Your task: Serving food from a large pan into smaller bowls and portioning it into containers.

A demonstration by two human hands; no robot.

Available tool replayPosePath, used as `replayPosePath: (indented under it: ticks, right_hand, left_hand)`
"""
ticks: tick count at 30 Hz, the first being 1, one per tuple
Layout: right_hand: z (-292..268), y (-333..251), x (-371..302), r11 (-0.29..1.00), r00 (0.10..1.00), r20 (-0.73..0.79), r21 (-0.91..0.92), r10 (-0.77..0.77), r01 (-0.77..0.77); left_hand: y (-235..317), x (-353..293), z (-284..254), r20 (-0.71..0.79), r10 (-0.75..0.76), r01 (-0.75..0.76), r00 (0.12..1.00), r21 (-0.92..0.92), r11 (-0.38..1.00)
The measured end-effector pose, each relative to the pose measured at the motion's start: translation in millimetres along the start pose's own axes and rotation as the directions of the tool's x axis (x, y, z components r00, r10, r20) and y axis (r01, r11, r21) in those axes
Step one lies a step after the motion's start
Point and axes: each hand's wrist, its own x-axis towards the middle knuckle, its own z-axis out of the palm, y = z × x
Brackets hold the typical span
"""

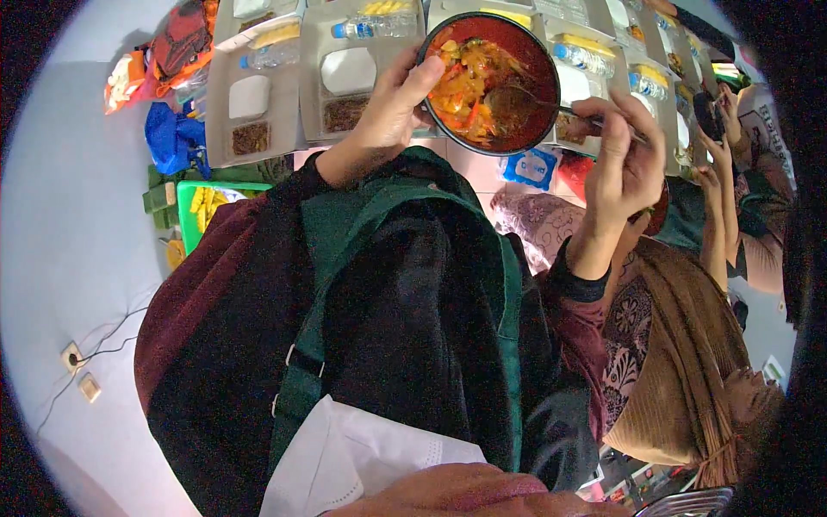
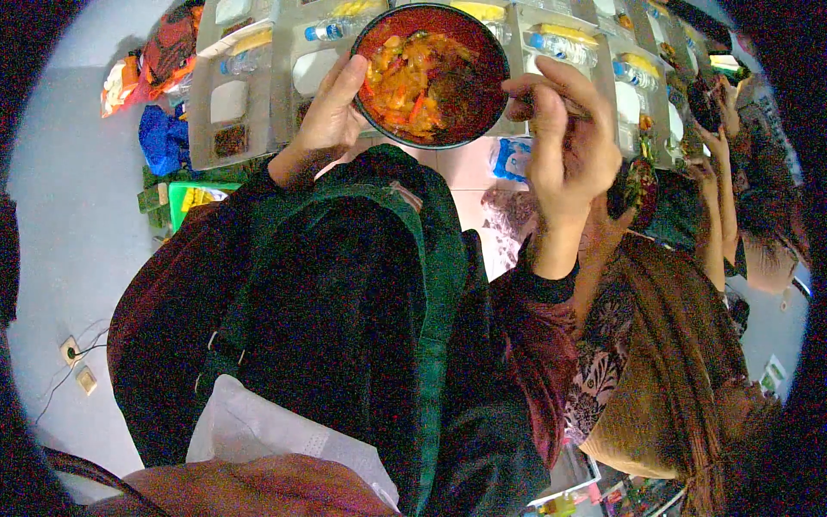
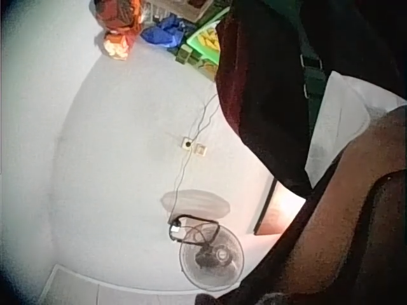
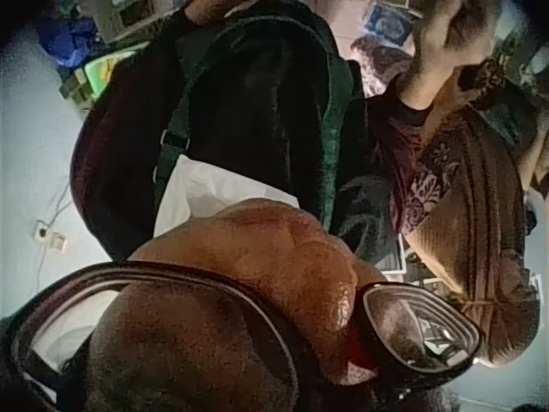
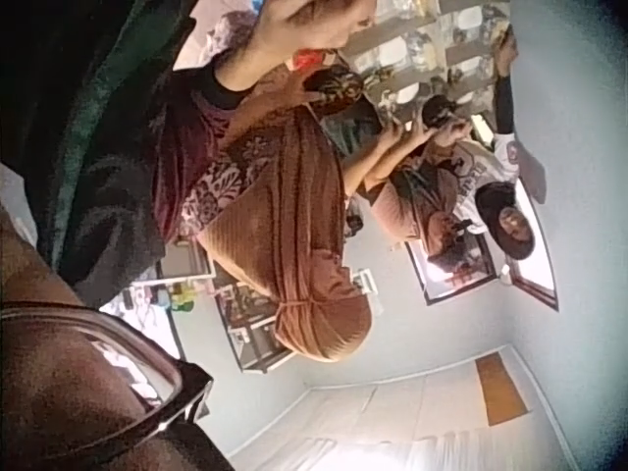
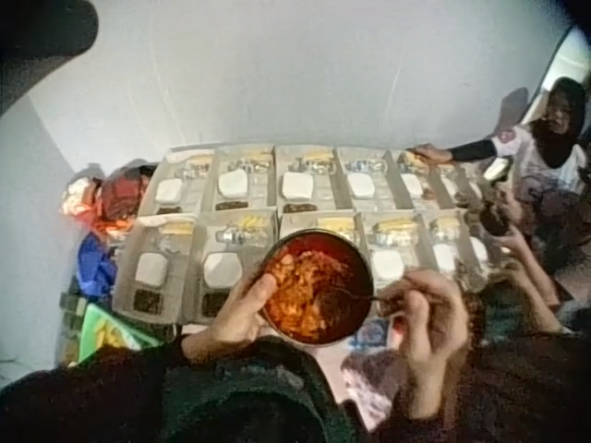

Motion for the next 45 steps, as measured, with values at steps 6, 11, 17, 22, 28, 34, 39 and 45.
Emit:
replayPosePath:
  ticks: [6, 11, 17, 22, 28, 34, 39, 45]
  right_hand:
    - [11.2, -0.2, -10.2, 0.988, 0.990, 0.053, -0.088, 0.134, -0.129]
    - [8.3, 2.8, -16.1, 0.980, 0.995, 0.067, -0.191, 0.070, -0.056]
    - [11.2, 30.8, -20.4, 0.813, 0.846, -0.105, 0.358, 0.523, -0.459]
    - [-0.7, 47.7, -18.3, 0.816, 0.843, -0.188, 0.424, 0.503, -0.393]
    - [0.8, 50.0, -10.4, 0.872, 0.862, -0.328, 0.433, 0.387, -0.228]
    - [4.1, 51.2, -7.0, 0.873, 0.870, -0.311, 0.430, 0.382, -0.230]
    - [4.4, 51.1, -3.3, 0.890, 0.876, -0.339, 0.416, 0.342, -0.187]
    - [4.4, 35.2, -1.8, 0.912, 0.881, -0.338, 0.352, 0.331, -0.208]
  left_hand:
    - [0.7, -6.7, 9.0, -0.075, 0.029, -0.025, 0.997, 0.054, 0.998]
    - [-3.6, -4.3, 3.1, -0.065, 0.031, -0.026, 0.997, 0.086, 0.996]
    - [-2.6, -1.8, 8.7, -0.064, 0.020, -0.016, 0.998, 0.055, 0.998]
    - [0.2, 0.2, 9.1, -0.033, -0.011, 0.011, 0.999, -0.001, 1.000]
    - [1.8, 4.2, 7.2, -0.007, -0.039, 0.038, 0.999, -0.055, 0.998]
    - [1.2, 5.8, 5.1, 0.007, -0.039, 0.040, 0.999, -0.107, 0.993]
    - [3.0, 5.8, 3.3, 0.034, -0.053, 0.056, 0.998, -0.097, 0.994]
    - [3.2, 5.8, 1.3, 0.048, -0.056, 0.061, 0.997, -0.110, 0.992]
